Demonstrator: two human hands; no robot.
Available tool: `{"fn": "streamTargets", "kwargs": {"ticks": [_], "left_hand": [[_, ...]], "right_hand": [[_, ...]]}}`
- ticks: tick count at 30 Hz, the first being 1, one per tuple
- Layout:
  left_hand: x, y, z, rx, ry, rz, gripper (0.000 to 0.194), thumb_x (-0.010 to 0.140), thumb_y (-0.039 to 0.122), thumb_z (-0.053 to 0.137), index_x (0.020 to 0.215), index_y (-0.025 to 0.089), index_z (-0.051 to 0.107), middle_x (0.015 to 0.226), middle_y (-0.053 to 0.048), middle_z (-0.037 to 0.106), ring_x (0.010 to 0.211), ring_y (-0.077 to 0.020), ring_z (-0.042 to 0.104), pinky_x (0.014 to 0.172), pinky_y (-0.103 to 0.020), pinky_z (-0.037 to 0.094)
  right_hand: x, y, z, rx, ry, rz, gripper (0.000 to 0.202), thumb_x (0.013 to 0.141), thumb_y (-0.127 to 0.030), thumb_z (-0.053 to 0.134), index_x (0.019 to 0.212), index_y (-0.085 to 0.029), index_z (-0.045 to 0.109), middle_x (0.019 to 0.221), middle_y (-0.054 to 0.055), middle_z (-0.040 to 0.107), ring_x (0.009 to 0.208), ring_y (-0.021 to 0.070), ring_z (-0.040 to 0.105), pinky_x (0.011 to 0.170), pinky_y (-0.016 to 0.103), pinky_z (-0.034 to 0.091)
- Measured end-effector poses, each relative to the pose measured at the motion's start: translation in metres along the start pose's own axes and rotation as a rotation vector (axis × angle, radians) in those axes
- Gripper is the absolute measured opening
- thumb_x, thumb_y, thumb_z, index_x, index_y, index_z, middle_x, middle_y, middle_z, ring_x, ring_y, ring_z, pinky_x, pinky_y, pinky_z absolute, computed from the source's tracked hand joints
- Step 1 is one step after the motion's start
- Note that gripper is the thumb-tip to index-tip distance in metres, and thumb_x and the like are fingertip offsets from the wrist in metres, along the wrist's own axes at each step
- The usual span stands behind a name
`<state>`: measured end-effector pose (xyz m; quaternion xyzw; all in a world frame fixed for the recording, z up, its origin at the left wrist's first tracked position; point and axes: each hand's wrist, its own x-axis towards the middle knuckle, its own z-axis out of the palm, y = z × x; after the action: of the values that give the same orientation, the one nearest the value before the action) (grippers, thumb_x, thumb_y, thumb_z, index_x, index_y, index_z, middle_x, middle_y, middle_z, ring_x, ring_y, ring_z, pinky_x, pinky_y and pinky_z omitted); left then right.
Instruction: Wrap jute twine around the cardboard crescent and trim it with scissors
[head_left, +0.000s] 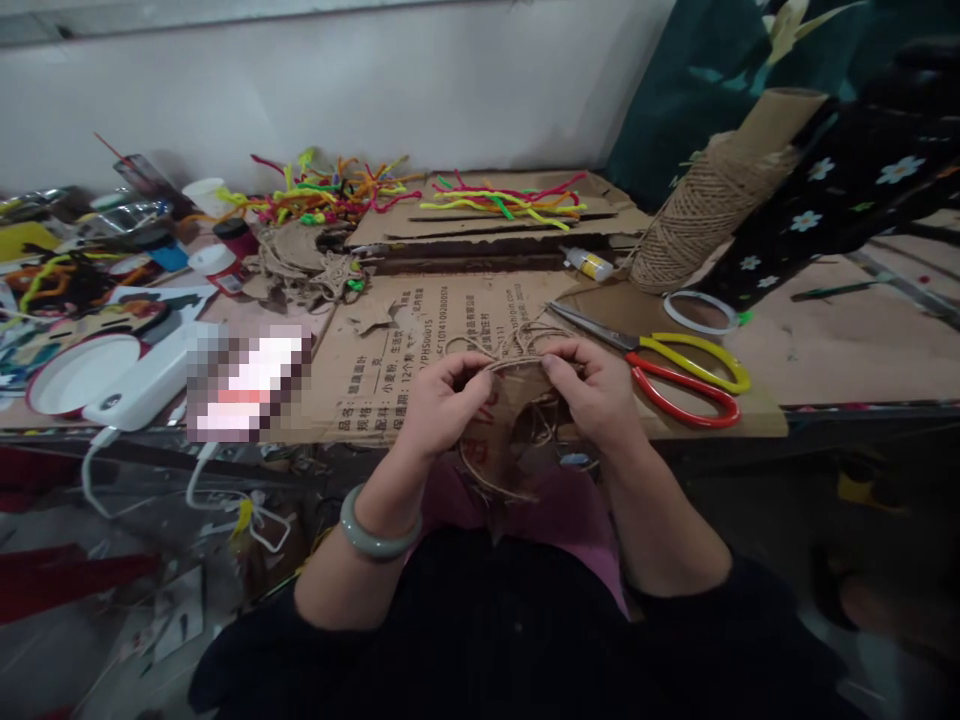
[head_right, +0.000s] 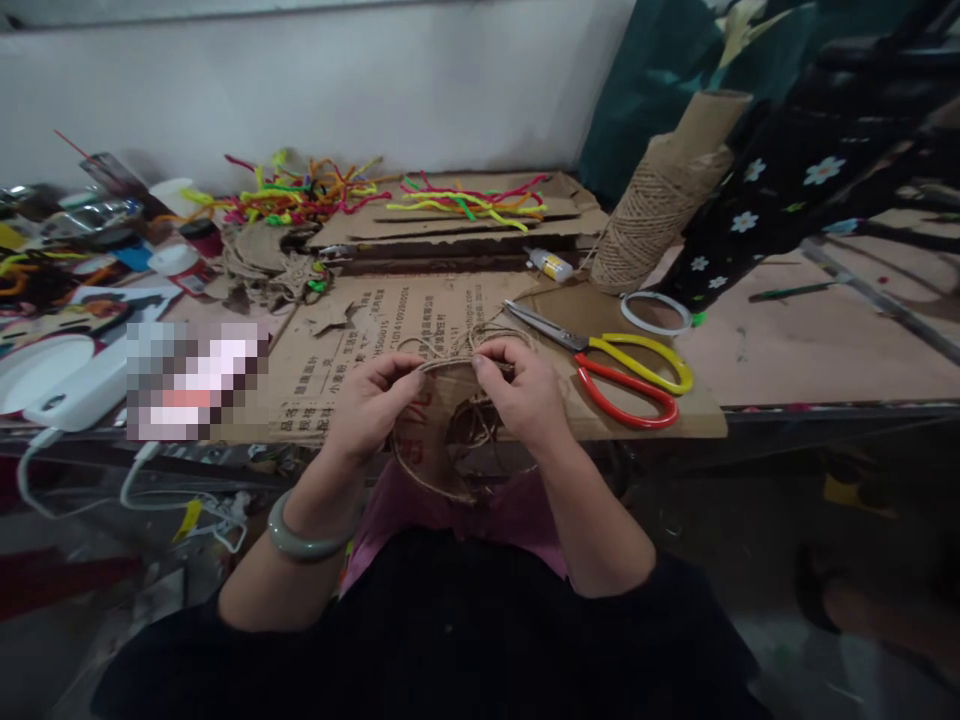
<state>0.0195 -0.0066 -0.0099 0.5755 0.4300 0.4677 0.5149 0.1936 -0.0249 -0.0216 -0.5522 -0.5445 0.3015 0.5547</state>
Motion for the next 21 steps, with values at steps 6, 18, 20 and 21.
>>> {"fn": "streamTargets", "kwargs": {"ticks": [6, 18, 20, 21], "left_hand": [[0.0001, -0.0034, -0.0007, -0.003, 0.015, -0.014, 0.01, 0.071, 0.027, 0.067, 0.075, 0.018, 0.069, 0.059, 0.001, 0.064, 0.052, -0.01, 0.055, 0.052, -0.023, 0.044], [-0.0012, -0.0055, -0.0006, -0.034, 0.01, -0.018, 0.01, 0.075, 0.027, 0.066, 0.077, 0.017, 0.068, 0.06, 0.001, 0.064, 0.053, -0.0087, 0.056, 0.051, -0.02, 0.046], [-0.0012, -0.0048, 0.0001, -0.051, 0.015, -0.042, 0.012, 0.075, 0.029, 0.067, 0.076, 0.017, 0.067, 0.06, 0.001, 0.063, 0.053, -0.0089, 0.056, 0.05, -0.02, 0.046], [-0.0012, -0.0044, 0.0005, -0.066, 0.019, -0.053, 0.013, 0.074, 0.029, 0.068, 0.076, 0.017, 0.067, 0.06, 0.001, 0.063, 0.053, -0.009, 0.056, 0.05, -0.02, 0.046]], "right_hand": [[0.0, -0.0017, -0.0017, -0.024, -0.026, -0.052, 0.012, 0.074, -0.031, 0.06, 0.076, -0.02, 0.065, 0.063, -0.002, 0.06, 0.053, 0.0098, 0.05, 0.049, 0.024, 0.042], [-0.0026, 0.0031, -0.0027, -0.035, -0.002, -0.031, 0.012, 0.078, -0.031, 0.064, 0.079, -0.021, 0.068, 0.064, 0.0, 0.062, 0.051, 0.0098, 0.05, 0.046, 0.024, 0.042], [-0.0027, 0.0044, -0.003, -0.041, 0.003, -0.043, 0.012, 0.078, -0.031, 0.064, 0.08, -0.021, 0.069, 0.067, 0.001, 0.064, 0.053, 0.0103, 0.052, 0.047, 0.023, 0.042], [-0.0028, 0.005, -0.0031, -0.045, 0.004, -0.042, 0.012, 0.078, -0.032, 0.064, 0.08, -0.021, 0.069, 0.067, 0.001, 0.064, 0.053, 0.0104, 0.052, 0.047, 0.023, 0.042]]}}
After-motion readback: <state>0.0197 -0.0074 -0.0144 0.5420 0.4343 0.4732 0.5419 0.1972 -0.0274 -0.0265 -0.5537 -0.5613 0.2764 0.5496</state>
